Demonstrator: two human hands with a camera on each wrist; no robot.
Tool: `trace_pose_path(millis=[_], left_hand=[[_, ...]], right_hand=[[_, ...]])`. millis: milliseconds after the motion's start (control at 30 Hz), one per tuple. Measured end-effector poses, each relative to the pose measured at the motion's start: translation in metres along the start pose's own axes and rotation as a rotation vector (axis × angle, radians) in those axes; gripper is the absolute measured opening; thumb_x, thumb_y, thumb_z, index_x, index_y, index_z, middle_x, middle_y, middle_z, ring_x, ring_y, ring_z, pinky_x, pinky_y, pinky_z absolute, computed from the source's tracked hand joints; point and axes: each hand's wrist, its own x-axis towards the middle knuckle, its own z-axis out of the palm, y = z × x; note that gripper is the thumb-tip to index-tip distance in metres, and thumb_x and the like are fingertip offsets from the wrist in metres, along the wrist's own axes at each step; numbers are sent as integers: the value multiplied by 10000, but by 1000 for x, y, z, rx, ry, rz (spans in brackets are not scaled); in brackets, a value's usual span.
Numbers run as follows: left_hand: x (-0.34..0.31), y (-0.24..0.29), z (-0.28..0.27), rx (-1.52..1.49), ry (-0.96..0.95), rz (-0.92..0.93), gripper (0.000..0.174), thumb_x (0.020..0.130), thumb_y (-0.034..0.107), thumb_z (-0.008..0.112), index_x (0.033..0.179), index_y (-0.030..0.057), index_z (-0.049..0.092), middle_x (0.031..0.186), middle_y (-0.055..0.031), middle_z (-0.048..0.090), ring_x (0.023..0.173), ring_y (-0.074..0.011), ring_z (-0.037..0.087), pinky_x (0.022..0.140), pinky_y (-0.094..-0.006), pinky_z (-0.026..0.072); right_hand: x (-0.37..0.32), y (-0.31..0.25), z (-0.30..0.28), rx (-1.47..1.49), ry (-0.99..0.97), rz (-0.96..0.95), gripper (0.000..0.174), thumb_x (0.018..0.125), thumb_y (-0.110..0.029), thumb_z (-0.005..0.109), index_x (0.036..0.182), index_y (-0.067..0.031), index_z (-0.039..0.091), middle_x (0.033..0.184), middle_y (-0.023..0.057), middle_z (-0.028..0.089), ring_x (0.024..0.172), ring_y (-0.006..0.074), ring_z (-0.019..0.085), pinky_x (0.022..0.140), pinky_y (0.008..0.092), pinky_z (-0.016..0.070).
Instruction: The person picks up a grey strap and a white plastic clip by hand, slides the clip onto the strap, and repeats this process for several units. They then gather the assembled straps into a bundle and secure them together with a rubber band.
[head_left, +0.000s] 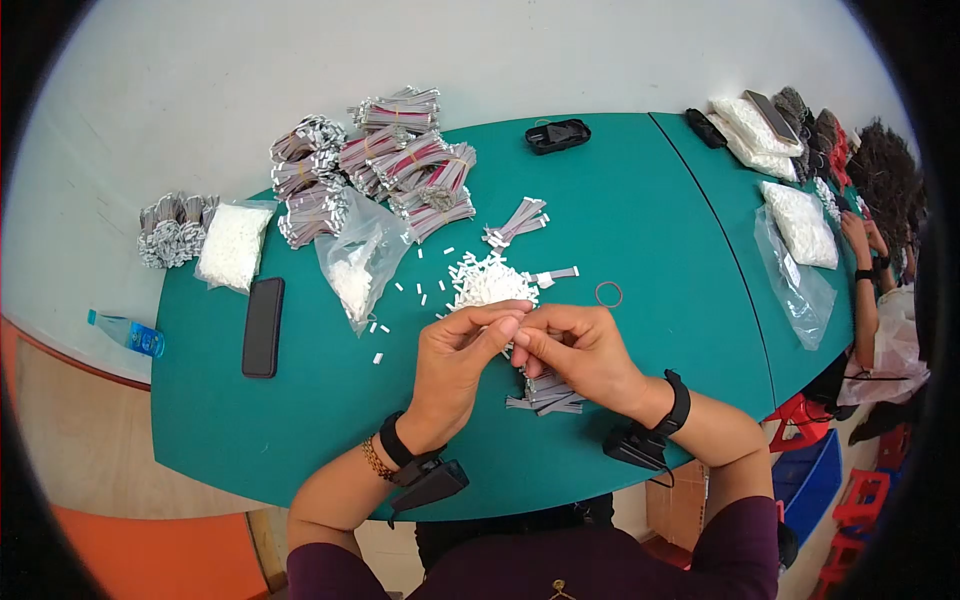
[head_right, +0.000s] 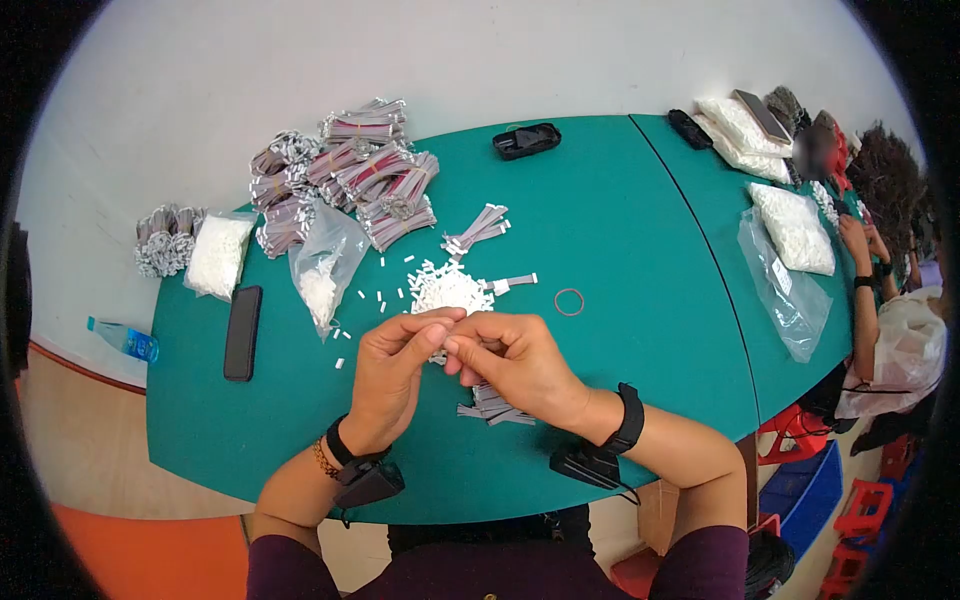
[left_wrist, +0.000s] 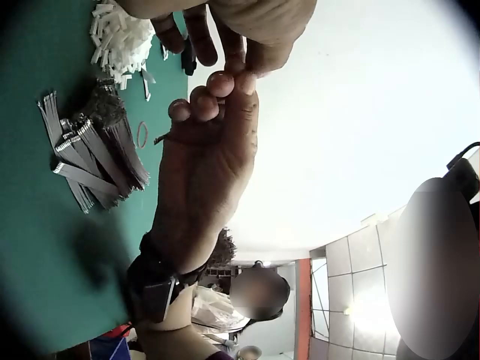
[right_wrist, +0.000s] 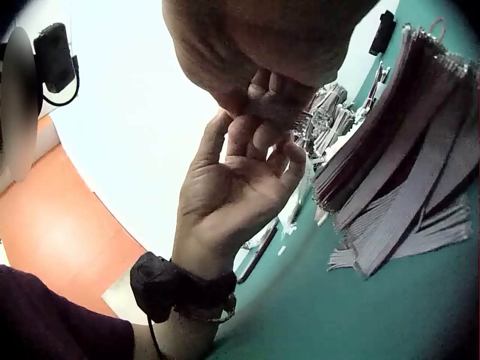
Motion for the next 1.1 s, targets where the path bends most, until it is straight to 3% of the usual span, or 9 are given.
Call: trace_pose_path(millis=[167,367,467,567,600,700,1000,1100], left_hand=[[0,0,-1,10,-27,9,115,893,101,576,945,20,640,1130,-149,616,933,-168,593,854,-330,458],[6,6,-3,-5,-86,-6,151,885,119,609,967,-1,649,1082,-124,633,961,-152,590,856,-308,464],[13,21,-7,254,-51,104,141,866,118,617,972,32,652,1027,-88,652,891,-149,582,809,-304,456],[21,28,-27,932,-90,257,148,801,89,677,946,59,672,930,-40,660,828,-138,558,738,-293,441],[23,24,-30,1031,-109,309,159,723,56,717,875,76,675,841,-33,634,769,-167,537,674,-305,424],[19,15,-38,1306,-220,408,174,683,62,733,841,83,664,782,-37,597,751,-209,537,661,-320,430],[15,-4,-40,1391,-173,453,186,650,63,747,806,87,648,721,-49,546,714,-252,525,635,-353,430],[17,-2,-41,1355,-143,441,176,677,62,745,823,69,648,739,-42,582,687,-202,549,626,-324,437]], right_hand=[[0,3,2,2,0,-18,149,920,-125,568,891,-2,645,722,3,604,597,34,513,532,185,425],[1,1,-1,0,12,-52,150,916,-128,575,891,-2,650,705,4,605,589,33,513,524,181,426],[3,-3,-7,-3,37,-71,148,910,-130,584,880,-3,653,704,5,610,586,33,518,522,179,430],[7,-6,-12,-23,55,-98,146,905,-129,591,870,-2,654,708,8,616,584,34,523,523,178,433],[7,-7,-13,-15,59,-91,146,904,-128,592,869,-1,654,709,8,617,582,34,523,524,179,433],[8,-9,-14,-9,66,-93,146,903,-124,592,866,2,654,709,8,620,578,34,523,523,179,433],[7,-11,-11,-11,54,-88,147,902,-120,589,872,8,656,691,8,618,576,31,523,519,179,432],[9,-12,-12,-19,50,-89,147,902,-117,587,870,9,655,692,7,617,576,31,522,519,179,432]])
